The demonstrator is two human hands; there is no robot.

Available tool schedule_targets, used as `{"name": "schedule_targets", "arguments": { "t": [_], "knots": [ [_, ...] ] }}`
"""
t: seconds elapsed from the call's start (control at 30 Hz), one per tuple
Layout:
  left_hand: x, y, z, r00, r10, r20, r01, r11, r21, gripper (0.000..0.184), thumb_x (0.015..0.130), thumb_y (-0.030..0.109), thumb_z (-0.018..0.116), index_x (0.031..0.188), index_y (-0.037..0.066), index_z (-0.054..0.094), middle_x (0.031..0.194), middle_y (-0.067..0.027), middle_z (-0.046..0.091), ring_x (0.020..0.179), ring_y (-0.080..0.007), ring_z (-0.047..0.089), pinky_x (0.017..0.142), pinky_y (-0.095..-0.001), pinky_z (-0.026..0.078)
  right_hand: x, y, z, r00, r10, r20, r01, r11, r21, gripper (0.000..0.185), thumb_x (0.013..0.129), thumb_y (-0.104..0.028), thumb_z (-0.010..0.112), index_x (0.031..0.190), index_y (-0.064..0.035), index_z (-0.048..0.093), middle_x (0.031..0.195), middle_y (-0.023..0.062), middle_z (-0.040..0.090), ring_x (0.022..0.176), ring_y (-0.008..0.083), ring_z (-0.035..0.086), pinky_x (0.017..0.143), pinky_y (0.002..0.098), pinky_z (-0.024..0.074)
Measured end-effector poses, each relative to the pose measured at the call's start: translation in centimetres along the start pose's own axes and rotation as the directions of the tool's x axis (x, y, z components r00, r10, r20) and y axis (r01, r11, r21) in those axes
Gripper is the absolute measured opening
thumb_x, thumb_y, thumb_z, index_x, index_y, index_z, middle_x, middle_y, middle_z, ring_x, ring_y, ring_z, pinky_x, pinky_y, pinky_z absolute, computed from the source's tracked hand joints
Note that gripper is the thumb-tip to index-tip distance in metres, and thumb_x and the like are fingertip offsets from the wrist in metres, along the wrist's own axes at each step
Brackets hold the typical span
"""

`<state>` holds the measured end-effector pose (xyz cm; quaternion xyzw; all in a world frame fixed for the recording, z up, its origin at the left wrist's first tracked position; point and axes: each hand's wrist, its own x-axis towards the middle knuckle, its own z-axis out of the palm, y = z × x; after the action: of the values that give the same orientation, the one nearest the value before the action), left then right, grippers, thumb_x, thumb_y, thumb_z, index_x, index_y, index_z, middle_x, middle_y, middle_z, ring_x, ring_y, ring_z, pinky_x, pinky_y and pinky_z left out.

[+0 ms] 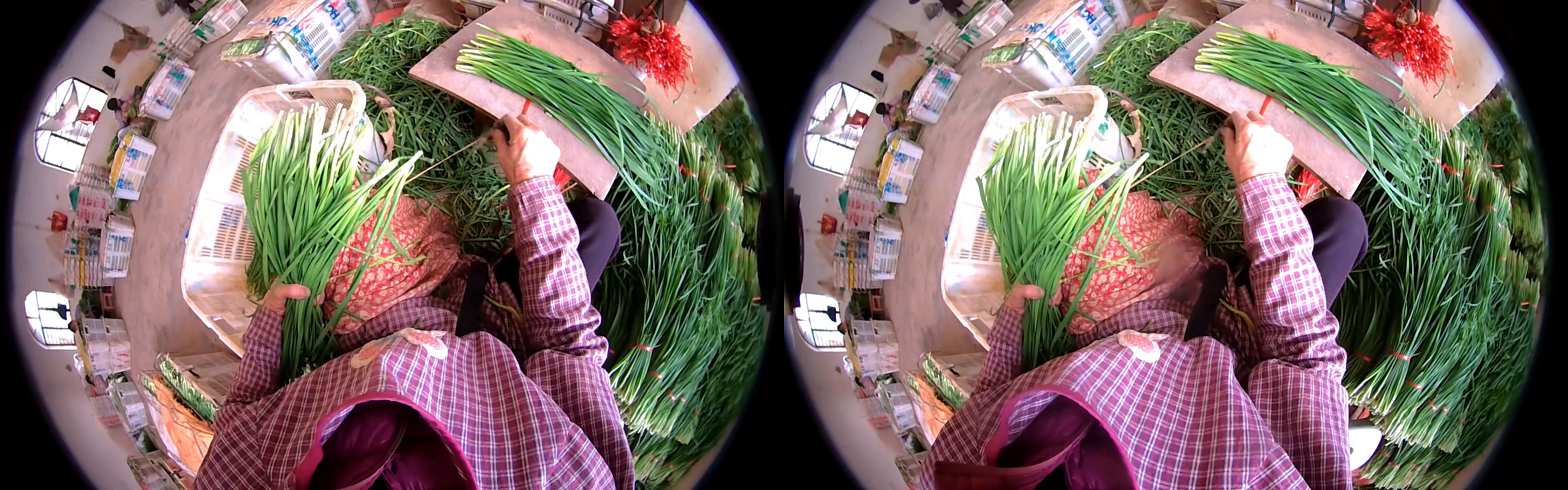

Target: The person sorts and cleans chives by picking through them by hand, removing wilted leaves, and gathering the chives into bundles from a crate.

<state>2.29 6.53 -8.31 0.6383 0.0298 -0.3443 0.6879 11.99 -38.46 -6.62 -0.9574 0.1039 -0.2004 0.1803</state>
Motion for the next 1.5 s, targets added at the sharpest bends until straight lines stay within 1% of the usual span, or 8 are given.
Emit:
{"name": "schedule_targets", "arguments": {
  "t": [0.3,0.67,0.87,1.0,1.07,1.1,1.27,1.5],
  "knots": [
    [-0.1,0.5,1.2,0.997,0.014,-0.077,-0.015,1.000,-0.005,0.064,0.061,0.020,0.070,0.115,-0.006,0.053,0.072,-0.0135,0.062,0.060,-0.0230,0.060,0.053,-0.0336,0.049,1.6,4.1,-4.2,0.944,0.174,-0.281,-0.195,0.980,-0.047,0.015,0.085,-0.026,0.062,0.091,-0.0131,0.061,0.089,0.0053,0.066,0.075,0.0251,0.066,0.066,0.0371,0.0542],
    [0.2,0.0,0.6,0.999,0.048,0.003,-0.048,0.997,-0.067,0.066,0.061,0.017,0.069,0.119,-0.008,0.050,0.078,-0.0144,0.063,0.062,-0.0225,0.061,0.054,-0.0325,0.051,-1.6,-7.4,1.1,0.823,-0.552,0.133,0.418,0.748,0.515,0.020,0.080,-0.028,0.067,0.097,-0.0176,0.065,0.102,0.0094,0.064,0.085,0.0279,0.065,0.074,0.0398,0.0546],
    [0.5,-2.1,-2.2,0.999,0.029,-0.042,-0.029,1.000,0.005,0.065,0.059,0.016,0.066,0.120,-0.002,0.054,0.096,-0.0132,0.066,0.077,-0.0228,0.066,0.068,-0.0356,0.056,0.2,-1.1,1.0,0.990,-0.139,0.003,0.135,0.971,0.195,0.020,0.083,-0.031,0.063,0.094,-0.0154,0.067,0.088,0.0101,0.068,0.080,0.0293,0.066,0.069,0.0397,0.0537],
    [0.3,-1.5,-1.7,1.000,-0.014,0.001,0.014,0.998,-0.066,0.067,0.058,0.014,0.065,0.121,-0.001,0.054,0.101,-0.0127,0.066,0.081,-0.0224,0.066,0.073,-0.0359,0.056,-2.3,-0.6,2.2,0.911,0.047,0.410,-0.062,0.998,0.022,0.070,0.078,-0.065,0.057,0.118,-0.0083,0.056,0.080,0.0173,0.067,0.077,0.0243,0.067,0.065,0.0391,0.0531],
    [0.1,-1.1,-1.5,0.999,-0.031,-0.025,0.030,0.999,-0.040,0.068,0.057,0.014,0.065,0.122,-0.001,0.053,0.103,-0.0125,0.066,0.085,-0.0228,0.065,0.078,-0.0360,0.055,-4.0,-2.7,4.8,0.809,-0.141,0.570,-0.259,0.785,0.563,0.088,0.080,-0.070,0.050,0.130,0.0023,0.046,0.106,0.0274,0.062,0.094,0.0309,0.065,0.075,0.0360,0.0548],
    [0.1,-1.4,-1.6,0.999,-0.028,-0.028,0.027,0.999,-0.040,0.068,0.057,0.014,0.065,0.122,-0.001,0.053,0.103,-0.0125,0.066,0.085,-0.0228,0.065,0.078,-0.0360,0.055,-5.3,-4.2,6.9,0.775,-0.187,0.604,-0.399,0.597,0.696,0.086,0.084,-0.062,0.054,0.138,0.0017,0.035,0.118,0.0186,0.060,0.070,0.0170,0.064,0.062,0.0298,0.0538],
    [-0.7,-1.0,-0.6,0.991,-0.025,-0.135,0.011,0.995,-0.101,0.072,0.056,0.012,0.065,0.125,-0.001,0.051,0.111,-0.0141,0.063,0.096,-0.0247,0.063,0.086,-0.0363,0.053,-7.9,-12.8,4.1,0.486,-0.336,0.807,-0.865,-0.051,0.500,0.057,0.088,-0.024,0.065,0.133,0.0009,0.041,0.104,0.0110,0.064,0.059,0.0096,0.056,0.047,0.0217,0.0500],
    [-2.0,0.4,2.2,0.978,0.205,0.049,-0.186,0.948,-0.257,0.094,0.060,0.020,0.078,0.138,-0.003,0.032,0.124,-0.0220,0.053,0.105,-0.0307,0.059,0.085,-0.0418,0.054,-11.2,-16.3,2.8,0.629,-0.395,0.670,-0.771,-0.205,0.603,0.035,0.093,-0.014,0.056,0.127,-0.0067,0.050,0.101,0.0052,0.063,0.058,0.0087,0.055,0.051,0.0226,0.0550]
  ]
}}
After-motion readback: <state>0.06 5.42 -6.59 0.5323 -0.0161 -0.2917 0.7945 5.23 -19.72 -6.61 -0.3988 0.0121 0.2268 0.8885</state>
